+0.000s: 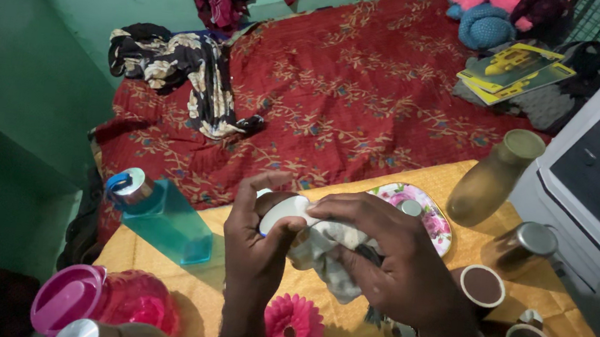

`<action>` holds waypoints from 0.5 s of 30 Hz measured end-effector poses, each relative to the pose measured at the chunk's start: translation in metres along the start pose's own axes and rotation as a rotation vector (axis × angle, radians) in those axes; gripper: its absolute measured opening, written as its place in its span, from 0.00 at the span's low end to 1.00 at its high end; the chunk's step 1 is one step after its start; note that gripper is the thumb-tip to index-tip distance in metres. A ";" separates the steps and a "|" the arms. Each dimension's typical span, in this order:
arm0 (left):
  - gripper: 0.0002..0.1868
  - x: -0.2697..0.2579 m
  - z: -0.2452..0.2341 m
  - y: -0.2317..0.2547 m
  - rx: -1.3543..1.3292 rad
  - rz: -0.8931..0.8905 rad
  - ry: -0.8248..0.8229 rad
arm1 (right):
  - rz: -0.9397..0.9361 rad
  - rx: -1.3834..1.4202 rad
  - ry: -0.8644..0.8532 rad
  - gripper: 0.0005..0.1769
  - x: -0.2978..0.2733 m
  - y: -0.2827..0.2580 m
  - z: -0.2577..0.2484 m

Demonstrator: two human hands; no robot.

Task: The person wipes multiple small ceramic and metal cups with a cloth, handling each item individually over a tray on a table.

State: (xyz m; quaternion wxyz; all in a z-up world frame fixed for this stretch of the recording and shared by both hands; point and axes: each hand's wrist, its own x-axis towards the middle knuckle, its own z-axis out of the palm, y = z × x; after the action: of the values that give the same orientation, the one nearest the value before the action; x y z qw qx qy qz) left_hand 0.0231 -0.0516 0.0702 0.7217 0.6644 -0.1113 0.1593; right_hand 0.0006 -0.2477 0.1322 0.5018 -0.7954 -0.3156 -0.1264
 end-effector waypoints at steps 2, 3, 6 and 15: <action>0.31 0.001 0.000 0.003 -0.030 -0.014 -0.018 | -0.044 0.010 -0.011 0.27 0.001 0.001 0.002; 0.31 0.000 -0.001 0.004 -0.049 -0.015 -0.034 | -0.065 0.016 -0.019 0.27 0.001 0.001 0.003; 0.30 0.002 -0.003 0.003 -0.030 -0.025 -0.043 | -0.118 -0.081 -0.009 0.26 0.002 0.001 0.008; 0.27 -0.001 -0.003 0.002 0.066 0.092 0.036 | -0.067 -0.089 0.019 0.31 -0.001 -0.004 0.012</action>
State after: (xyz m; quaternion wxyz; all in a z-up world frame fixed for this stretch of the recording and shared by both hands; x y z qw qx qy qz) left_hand 0.0210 -0.0485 0.0708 0.6930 0.6792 -0.1237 0.2079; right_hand -0.0034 -0.2361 0.1288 0.4645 -0.8046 -0.3314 -0.1643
